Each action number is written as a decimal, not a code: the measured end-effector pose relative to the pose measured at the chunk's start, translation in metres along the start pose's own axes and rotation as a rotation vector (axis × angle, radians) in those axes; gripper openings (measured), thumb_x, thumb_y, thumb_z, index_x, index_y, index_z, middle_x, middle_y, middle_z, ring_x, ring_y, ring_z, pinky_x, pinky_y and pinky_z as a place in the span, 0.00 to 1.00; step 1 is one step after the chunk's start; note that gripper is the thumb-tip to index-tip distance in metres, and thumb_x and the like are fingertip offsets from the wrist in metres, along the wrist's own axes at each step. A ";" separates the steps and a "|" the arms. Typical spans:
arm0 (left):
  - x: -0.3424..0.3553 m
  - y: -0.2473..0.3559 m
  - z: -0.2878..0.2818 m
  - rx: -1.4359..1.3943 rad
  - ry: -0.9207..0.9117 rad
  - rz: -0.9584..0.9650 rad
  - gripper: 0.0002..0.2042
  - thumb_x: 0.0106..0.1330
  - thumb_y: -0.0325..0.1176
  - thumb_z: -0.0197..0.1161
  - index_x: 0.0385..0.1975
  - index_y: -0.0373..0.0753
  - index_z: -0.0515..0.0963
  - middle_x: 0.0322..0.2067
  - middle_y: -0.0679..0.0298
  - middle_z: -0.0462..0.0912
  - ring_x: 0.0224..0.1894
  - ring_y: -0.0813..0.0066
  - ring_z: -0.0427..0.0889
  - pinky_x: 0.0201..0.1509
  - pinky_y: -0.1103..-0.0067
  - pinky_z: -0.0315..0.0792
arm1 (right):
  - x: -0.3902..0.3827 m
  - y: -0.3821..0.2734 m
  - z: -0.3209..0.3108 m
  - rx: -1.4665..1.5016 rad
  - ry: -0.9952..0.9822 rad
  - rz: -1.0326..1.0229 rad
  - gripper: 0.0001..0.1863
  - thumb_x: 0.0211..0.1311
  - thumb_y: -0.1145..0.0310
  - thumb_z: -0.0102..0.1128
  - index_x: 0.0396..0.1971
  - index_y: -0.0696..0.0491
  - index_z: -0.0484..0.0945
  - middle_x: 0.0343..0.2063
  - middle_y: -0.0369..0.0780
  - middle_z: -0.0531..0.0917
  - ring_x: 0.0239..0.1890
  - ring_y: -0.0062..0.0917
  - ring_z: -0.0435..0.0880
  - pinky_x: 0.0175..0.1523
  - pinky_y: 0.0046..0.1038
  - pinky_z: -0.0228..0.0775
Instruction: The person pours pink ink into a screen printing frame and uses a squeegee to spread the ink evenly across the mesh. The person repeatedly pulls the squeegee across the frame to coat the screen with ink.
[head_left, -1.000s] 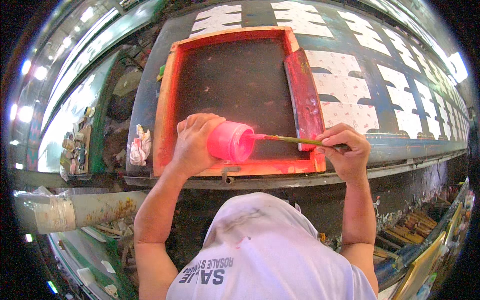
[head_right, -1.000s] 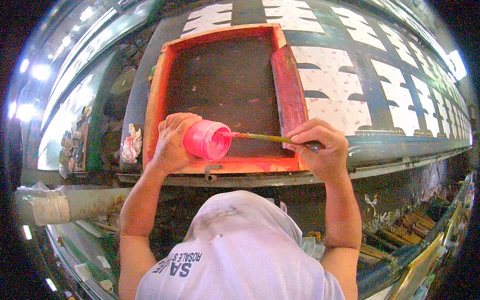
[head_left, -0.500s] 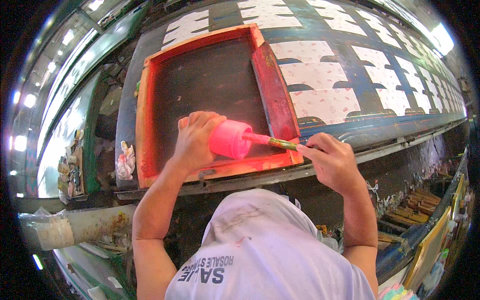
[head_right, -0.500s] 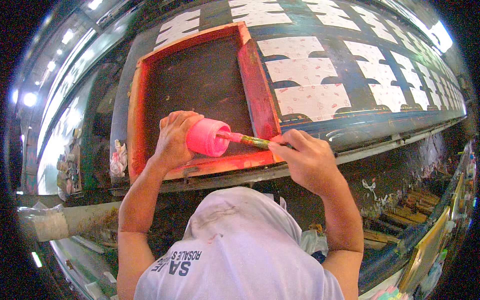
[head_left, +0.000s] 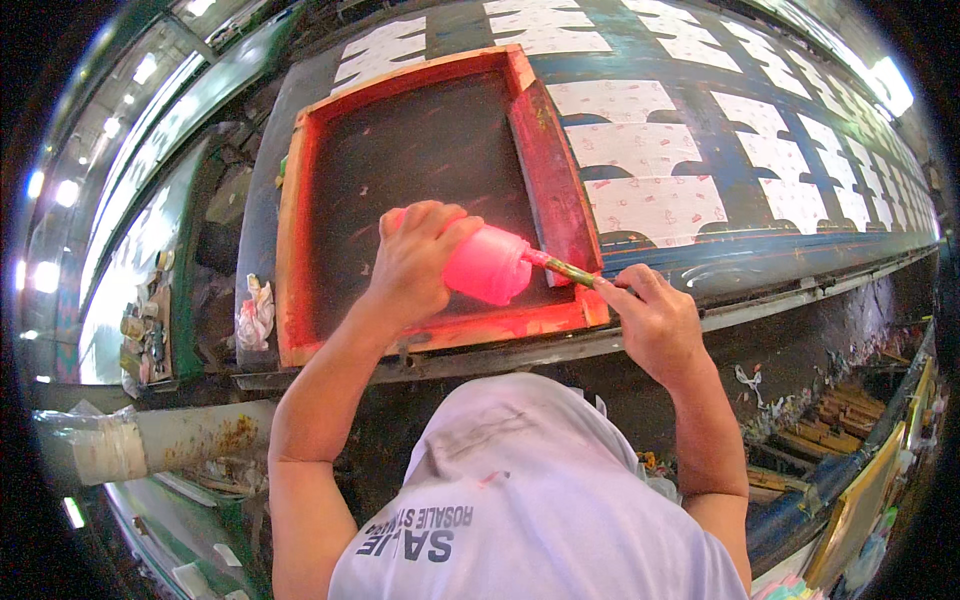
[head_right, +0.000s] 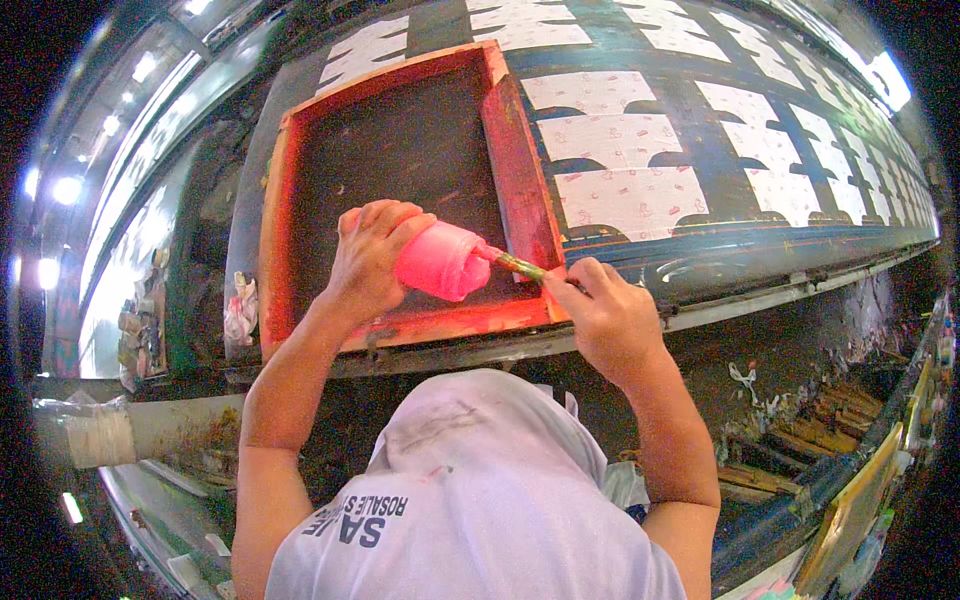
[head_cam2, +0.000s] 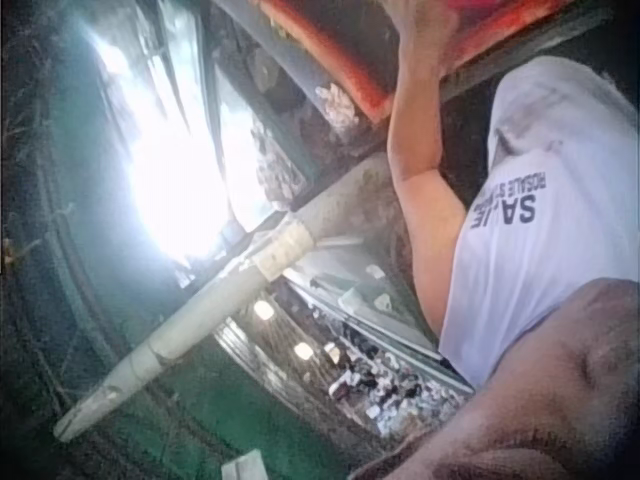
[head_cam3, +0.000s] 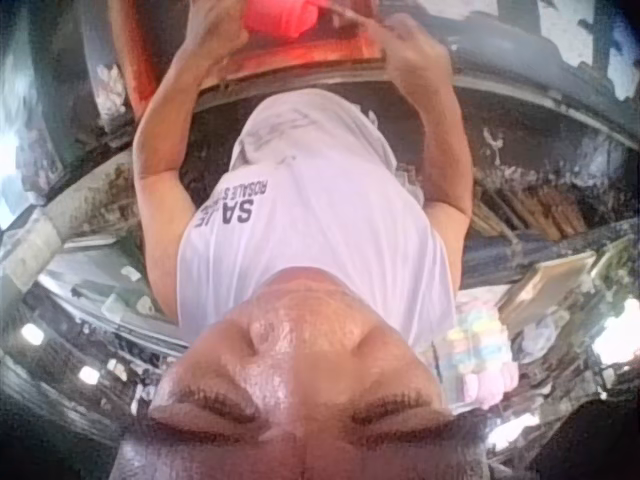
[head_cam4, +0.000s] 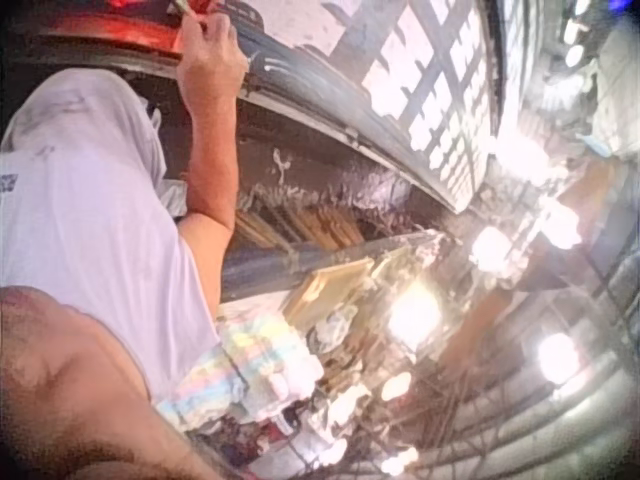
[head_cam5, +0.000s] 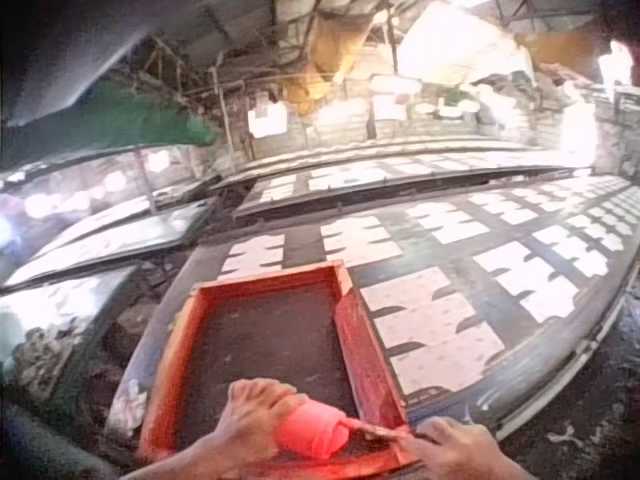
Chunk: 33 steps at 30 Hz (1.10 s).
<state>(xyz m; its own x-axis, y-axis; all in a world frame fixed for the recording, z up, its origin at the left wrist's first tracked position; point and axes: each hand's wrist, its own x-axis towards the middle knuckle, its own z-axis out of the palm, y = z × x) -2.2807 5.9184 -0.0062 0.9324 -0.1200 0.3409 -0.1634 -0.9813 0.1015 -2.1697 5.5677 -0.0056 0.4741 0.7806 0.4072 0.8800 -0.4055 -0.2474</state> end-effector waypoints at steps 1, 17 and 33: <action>-0.002 -0.002 -0.002 0.000 -0.008 -0.004 0.37 0.49 0.26 0.79 0.66 0.49 0.81 0.62 0.62 0.84 0.69 0.54 0.80 0.72 0.53 0.65 | 0.000 -0.001 0.000 0.005 -0.007 -0.002 0.19 0.62 0.76 0.67 0.53 0.48 0.91 0.41 0.36 0.83 0.43 0.34 0.90 0.41 0.38 0.88; -0.105 -0.088 -0.059 0.149 -0.060 -0.038 0.39 0.49 0.24 0.76 0.69 0.51 0.82 0.67 0.63 0.80 0.74 0.54 0.74 0.76 0.49 0.62 | 0.041 -0.096 0.041 0.050 0.004 -0.088 0.19 0.59 0.77 0.69 0.50 0.48 0.92 0.38 0.37 0.83 0.40 0.32 0.90 0.39 0.37 0.86; -0.242 -0.173 -0.138 0.364 -0.183 -0.214 0.36 0.51 0.29 0.78 0.66 0.50 0.83 0.67 0.62 0.82 0.74 0.53 0.75 0.77 0.49 0.63 | 0.089 -0.239 0.179 0.293 0.118 -0.155 0.22 0.57 0.77 0.71 0.53 0.46 0.93 0.41 0.38 0.84 0.36 0.33 0.91 0.37 0.37 0.85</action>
<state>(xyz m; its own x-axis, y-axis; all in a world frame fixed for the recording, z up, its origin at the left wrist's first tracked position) -2.5229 6.1383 0.0226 0.9797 0.0986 0.1745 0.1324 -0.9720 -0.1943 -2.3431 5.8199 -0.0677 0.3507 0.7546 0.5546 0.9045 -0.1193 -0.4095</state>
